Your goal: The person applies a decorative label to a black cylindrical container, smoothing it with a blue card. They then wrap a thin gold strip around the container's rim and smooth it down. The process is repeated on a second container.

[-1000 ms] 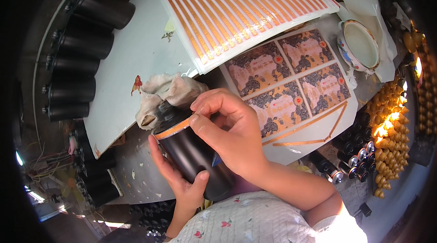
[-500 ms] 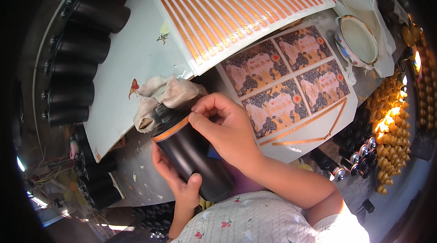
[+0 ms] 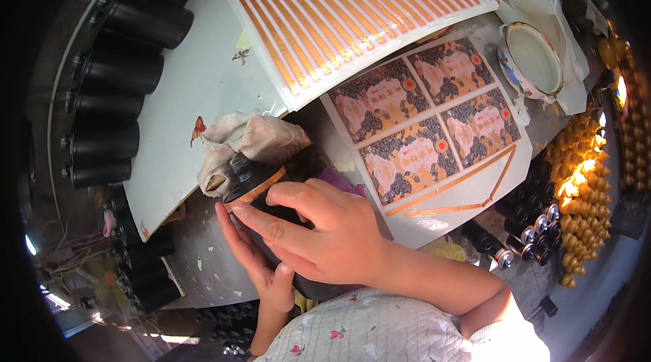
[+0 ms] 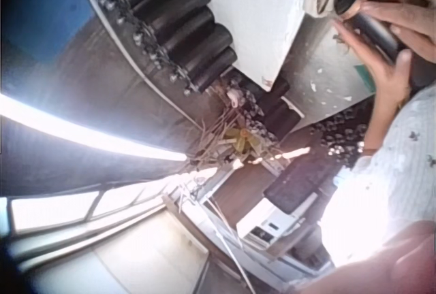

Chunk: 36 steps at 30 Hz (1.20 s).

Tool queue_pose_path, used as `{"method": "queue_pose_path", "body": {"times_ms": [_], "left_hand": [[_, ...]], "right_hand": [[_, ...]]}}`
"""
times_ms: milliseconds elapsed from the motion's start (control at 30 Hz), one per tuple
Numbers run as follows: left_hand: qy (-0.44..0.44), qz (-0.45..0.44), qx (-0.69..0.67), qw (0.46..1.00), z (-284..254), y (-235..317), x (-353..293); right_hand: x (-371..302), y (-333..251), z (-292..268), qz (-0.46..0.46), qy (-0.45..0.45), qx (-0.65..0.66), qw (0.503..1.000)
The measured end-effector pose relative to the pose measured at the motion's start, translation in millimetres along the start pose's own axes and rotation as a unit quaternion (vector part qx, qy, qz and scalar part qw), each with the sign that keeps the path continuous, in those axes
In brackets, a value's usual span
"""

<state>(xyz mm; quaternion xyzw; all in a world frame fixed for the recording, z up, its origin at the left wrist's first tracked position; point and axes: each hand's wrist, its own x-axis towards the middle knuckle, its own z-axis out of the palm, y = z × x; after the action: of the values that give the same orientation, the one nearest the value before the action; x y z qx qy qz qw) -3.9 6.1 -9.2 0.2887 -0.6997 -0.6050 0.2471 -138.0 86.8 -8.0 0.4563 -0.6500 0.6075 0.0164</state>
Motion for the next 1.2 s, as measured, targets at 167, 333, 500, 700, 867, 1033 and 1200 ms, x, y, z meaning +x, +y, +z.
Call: {"method": "queue_pose_path", "body": {"times_ms": [167,333,500,700,867,1033,1200], "left_hand": [[-0.016,-0.001,0.038,0.999,-3.4,-2.4,-2.2],[-0.015,0.0,0.036,0.999,-2.5,-1.1,-2.3],[-0.022,0.006,0.043,0.999,-4.5,-4.0,-2.6],[-0.024,0.006,0.042,0.999,-5.4,-4.3,-1.9],[-0.02,0.005,0.036,0.999,-3.8,-4.1,-2.3],[-0.018,0.021,0.045,0.999,-3.3,-4.0,-1.7],[-0.024,0.057,0.13,0.99,-9.4,-8.2,-0.2]], "right_hand": [[-0.4,1.8,-3.2,0.016,-0.016,-0.015,1.0],[-2.6,-0.5,-2.9,0.08,0.023,0.011,0.996],[-4.4,5.8,-3.8,0.065,0.006,0.029,0.997],[-4.6,5.2,-8.9,0.075,-0.028,0.022,0.997],[-0.7,3.7,-8.7,0.07,-0.002,0.025,0.997],[-4.8,6.0,-4.6,0.066,0.014,0.032,0.997],[0.8,5.3,-7.4,0.004,-0.032,-0.015,0.999]]}}
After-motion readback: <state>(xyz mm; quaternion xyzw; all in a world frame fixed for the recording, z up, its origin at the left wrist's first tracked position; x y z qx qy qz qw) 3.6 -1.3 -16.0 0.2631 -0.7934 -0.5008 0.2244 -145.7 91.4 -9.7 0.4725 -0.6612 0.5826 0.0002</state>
